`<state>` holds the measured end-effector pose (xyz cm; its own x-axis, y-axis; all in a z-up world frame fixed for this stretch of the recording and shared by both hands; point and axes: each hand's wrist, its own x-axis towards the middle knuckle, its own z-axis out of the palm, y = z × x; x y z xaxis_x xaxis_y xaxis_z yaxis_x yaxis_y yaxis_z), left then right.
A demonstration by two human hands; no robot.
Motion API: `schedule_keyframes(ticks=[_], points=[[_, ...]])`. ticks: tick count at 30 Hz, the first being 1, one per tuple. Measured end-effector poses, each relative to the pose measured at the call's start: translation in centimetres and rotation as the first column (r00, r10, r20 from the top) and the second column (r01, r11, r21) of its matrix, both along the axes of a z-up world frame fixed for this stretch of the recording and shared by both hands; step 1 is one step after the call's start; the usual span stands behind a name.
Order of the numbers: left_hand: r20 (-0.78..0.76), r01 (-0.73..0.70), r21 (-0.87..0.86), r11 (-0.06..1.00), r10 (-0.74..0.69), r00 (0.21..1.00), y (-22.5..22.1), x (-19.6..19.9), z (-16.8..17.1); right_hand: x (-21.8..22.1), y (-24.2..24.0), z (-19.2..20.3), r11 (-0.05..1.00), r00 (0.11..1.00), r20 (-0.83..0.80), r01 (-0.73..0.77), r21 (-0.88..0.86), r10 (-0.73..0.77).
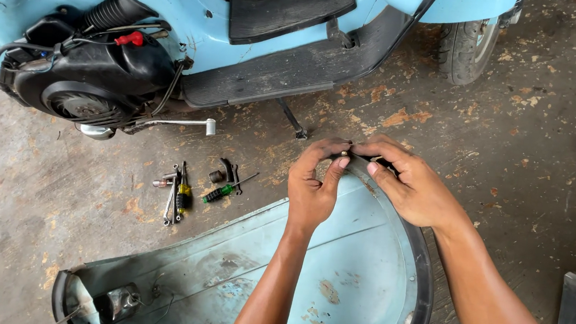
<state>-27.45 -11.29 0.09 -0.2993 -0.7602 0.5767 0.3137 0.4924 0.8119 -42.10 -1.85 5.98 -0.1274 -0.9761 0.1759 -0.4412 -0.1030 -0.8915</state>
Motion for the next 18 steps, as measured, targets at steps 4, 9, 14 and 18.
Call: schedule_keyframes(ticks=[4,9,14,18], points=[[-0.005,-0.049,-0.062,0.997,0.049,0.999,0.2,-0.3,0.0,-0.1,0.3,-0.1,1.0,1.0,0.008,-0.001,0.004,0.001],[-0.022,-0.17,-0.366,0.915,0.174,0.985,-0.3,-0.7,-0.8,0.1,0.6,0.2,1.0,1.0,-0.001,0.002,0.006,-0.002],[-0.025,-0.254,-0.577,0.776,0.294,0.955,-1.4,-1.3,-2.2,-0.2,0.6,0.0,1.0,1.0,0.006,-0.002,0.005,0.002],[-0.124,-0.317,-0.627,0.712,0.311,0.942,-1.7,-1.7,-1.7,-0.5,0.3,-0.3,0.999,1.0,-0.004,-0.026,-0.042,0.025]])
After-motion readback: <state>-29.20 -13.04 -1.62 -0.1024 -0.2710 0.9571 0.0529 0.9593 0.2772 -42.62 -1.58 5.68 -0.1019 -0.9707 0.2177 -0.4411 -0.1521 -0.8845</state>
